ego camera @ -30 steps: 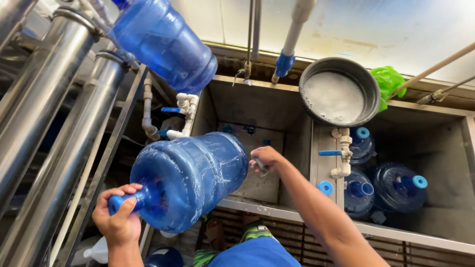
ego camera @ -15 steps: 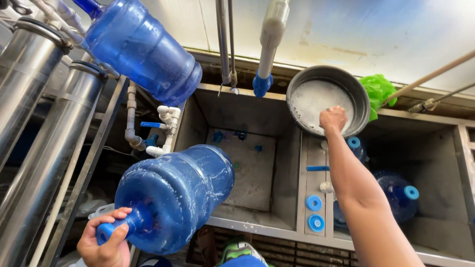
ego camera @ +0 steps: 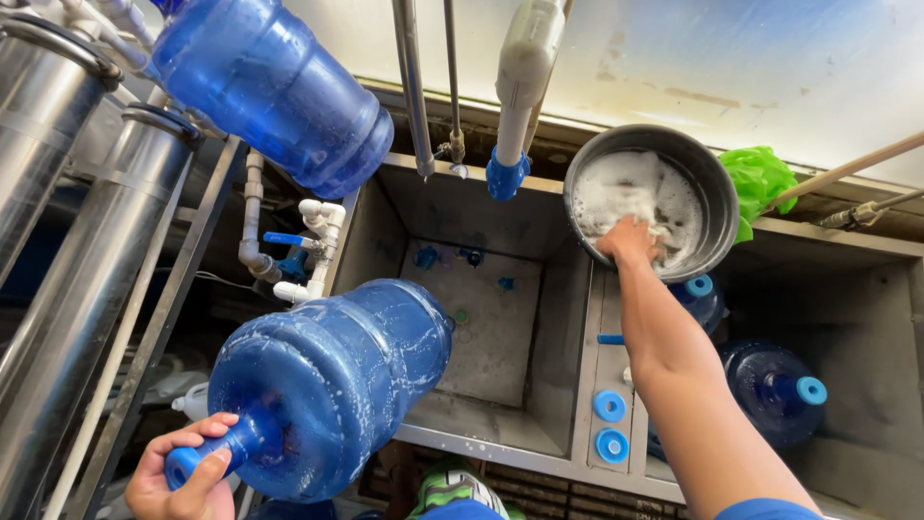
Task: The person scrubs the exterior of a large blue water jug with a cloth in a sink, rinses it under a tap, and places it in a lower compartment. They then pick up another jug and repeat the scrubbing and rinsing process.
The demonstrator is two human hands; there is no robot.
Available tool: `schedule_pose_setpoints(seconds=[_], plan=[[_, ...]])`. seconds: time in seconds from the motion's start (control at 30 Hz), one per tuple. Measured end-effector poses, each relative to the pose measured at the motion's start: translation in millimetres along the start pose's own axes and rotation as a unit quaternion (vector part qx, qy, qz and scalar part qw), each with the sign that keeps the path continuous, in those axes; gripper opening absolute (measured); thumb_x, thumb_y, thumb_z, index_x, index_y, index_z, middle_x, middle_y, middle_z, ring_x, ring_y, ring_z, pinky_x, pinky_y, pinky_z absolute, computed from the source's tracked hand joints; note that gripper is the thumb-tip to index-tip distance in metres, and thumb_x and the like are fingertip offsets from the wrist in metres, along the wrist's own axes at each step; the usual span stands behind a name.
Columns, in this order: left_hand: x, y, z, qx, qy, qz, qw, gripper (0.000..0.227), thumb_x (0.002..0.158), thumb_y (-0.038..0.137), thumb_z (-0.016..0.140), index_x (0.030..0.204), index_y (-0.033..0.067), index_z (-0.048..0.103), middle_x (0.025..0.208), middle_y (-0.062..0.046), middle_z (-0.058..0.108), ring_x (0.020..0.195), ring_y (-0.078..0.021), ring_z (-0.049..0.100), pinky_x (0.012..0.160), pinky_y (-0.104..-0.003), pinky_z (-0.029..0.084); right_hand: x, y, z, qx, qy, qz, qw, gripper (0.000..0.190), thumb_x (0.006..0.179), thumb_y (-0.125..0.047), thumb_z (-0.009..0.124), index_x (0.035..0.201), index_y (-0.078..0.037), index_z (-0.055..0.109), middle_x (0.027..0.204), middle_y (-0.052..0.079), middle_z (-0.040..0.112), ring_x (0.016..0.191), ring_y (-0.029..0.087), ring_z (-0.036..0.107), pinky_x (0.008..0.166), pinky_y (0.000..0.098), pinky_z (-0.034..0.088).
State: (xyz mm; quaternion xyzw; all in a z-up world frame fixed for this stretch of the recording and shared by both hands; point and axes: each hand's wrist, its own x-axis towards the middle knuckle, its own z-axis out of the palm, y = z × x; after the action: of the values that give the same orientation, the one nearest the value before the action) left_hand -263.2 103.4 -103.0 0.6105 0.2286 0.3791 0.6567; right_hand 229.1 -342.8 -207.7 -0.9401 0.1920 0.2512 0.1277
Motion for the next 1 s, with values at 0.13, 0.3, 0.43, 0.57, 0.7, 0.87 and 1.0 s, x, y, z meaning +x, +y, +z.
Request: schedule_pose_setpoints(seconds=[0.13, 0.3, 0.43, 0.57, 0.7, 0.87, 1.0], plan=[[-0.2, 2.0, 9.9, 0.002, 0.028, 0.007, 1.000, 0.026, 0.075, -0.004, 0.065, 0.097, 0.0071, 0.057, 0.096, -0.017, 0.063, 0.100, -0.0346, 0.070, 0.109, -0.051, 0.060, 7.3, 0.0, 2.9, -0.087, -0.032, -0.057, 0.994, 0.053, 0.093, -0.033, 0.058, 0.135, -0.001, 0.061, 0.166, 0.021, 0.032, 0.126, 0.042, 0.059, 0.104, 0.0567, 0.046], [-4.2, 11.7, 20.1, 0.019, 0.027, -0.020, 0.999, 0.024, 0.079, -0.004, 0.064, 0.096, 0.0092, 0.054, 0.100, -0.017, 0.065, 0.104, -0.0317, 0.070, 0.114, -0.053, 0.055, -28.9, -6.0, -17.4, 0.008, 0.046, -0.065, 0.997, 0.075, 0.083, -0.010, 0.062, 0.150, -0.031, 0.038, 0.126, 0.024, 0.061, 0.122, 0.047, 0.057, 0.099, 0.0584, 0.042], [-6.7, 7.4, 15.5, 0.015, 0.032, -0.025, 0.999, 0.023, 0.078, -0.005, 0.064, 0.095, 0.0081, 0.054, 0.099, -0.018, 0.065, 0.102, -0.0328, 0.070, 0.111, -0.053, 0.056, 6.0, 4.6, 4.8, -0.092, -0.029, -0.103, 0.990, 0.069, 0.088, -0.017, 0.051, 0.155, -0.026, 0.036, 0.139, 0.026, 0.057, 0.129, 0.044, 0.052, 0.107, 0.0656, 0.035], [-9.1, 5.6, 13.1, 0.000, 0.017, -0.024, 1.000, 0.027, 0.077, -0.004, 0.065, 0.098, 0.0099, 0.055, 0.098, -0.013, 0.065, 0.104, -0.0337, 0.069, 0.112, -0.052, 0.055, 35.5, 17.9, 23.0, -0.095, 0.070, -0.154, 0.981, 0.033, 0.087, -0.027, 0.060, 0.114, -0.015, 0.075, 0.134, 0.021, 0.058, 0.128, 0.043, 0.050, 0.104, 0.0661, 0.035], [-9.3, 5.6, 13.4, -0.002, 0.028, -0.039, 0.999, 0.028, 0.076, -0.004, 0.065, 0.097, 0.0101, 0.055, 0.099, -0.015, 0.066, 0.104, -0.0326, 0.069, 0.111, -0.053, 0.055, 23.9, 13.6, 11.7, 0.109, 0.069, -0.196, 0.972, 0.042, 0.101, -0.026, 0.041, 0.127, -0.002, 0.064, 0.128, 0.027, 0.063, 0.117, 0.041, 0.061, 0.103, 0.0532, 0.051], [-5.6, 0.1, 10.3, -0.019, 0.023, -0.036, 0.999, 0.028, 0.075, -0.005, 0.064, 0.097, 0.0099, 0.055, 0.099, -0.016, 0.065, 0.104, -0.0334, 0.069, 0.111, -0.054, 0.054, -16.0, -1.9, -15.5, 0.426, 0.068, -0.154, 0.889, 0.031, 0.099, -0.004, 0.038, 0.119, -0.008, 0.061, 0.120, 0.017, 0.066, 0.099, 0.029, 0.069, 0.082, 0.0425, 0.062], [-5.5, 3.6, 9.8, -0.037, 0.024, -0.045, 0.998, 0.028, 0.074, -0.004, 0.065, 0.096, 0.0104, 0.056, 0.099, -0.015, 0.066, 0.103, -0.0324, 0.069, 0.110, -0.052, 0.055, -24.7, 4.1, -36.6, 0.789, -0.075, -0.019, 0.609, 0.035, 0.105, -0.009, 0.032, 0.128, 0.001, 0.055, 0.137, 0.030, 0.065, 0.122, 0.044, 0.067, 0.096, 0.0510, 0.063]])
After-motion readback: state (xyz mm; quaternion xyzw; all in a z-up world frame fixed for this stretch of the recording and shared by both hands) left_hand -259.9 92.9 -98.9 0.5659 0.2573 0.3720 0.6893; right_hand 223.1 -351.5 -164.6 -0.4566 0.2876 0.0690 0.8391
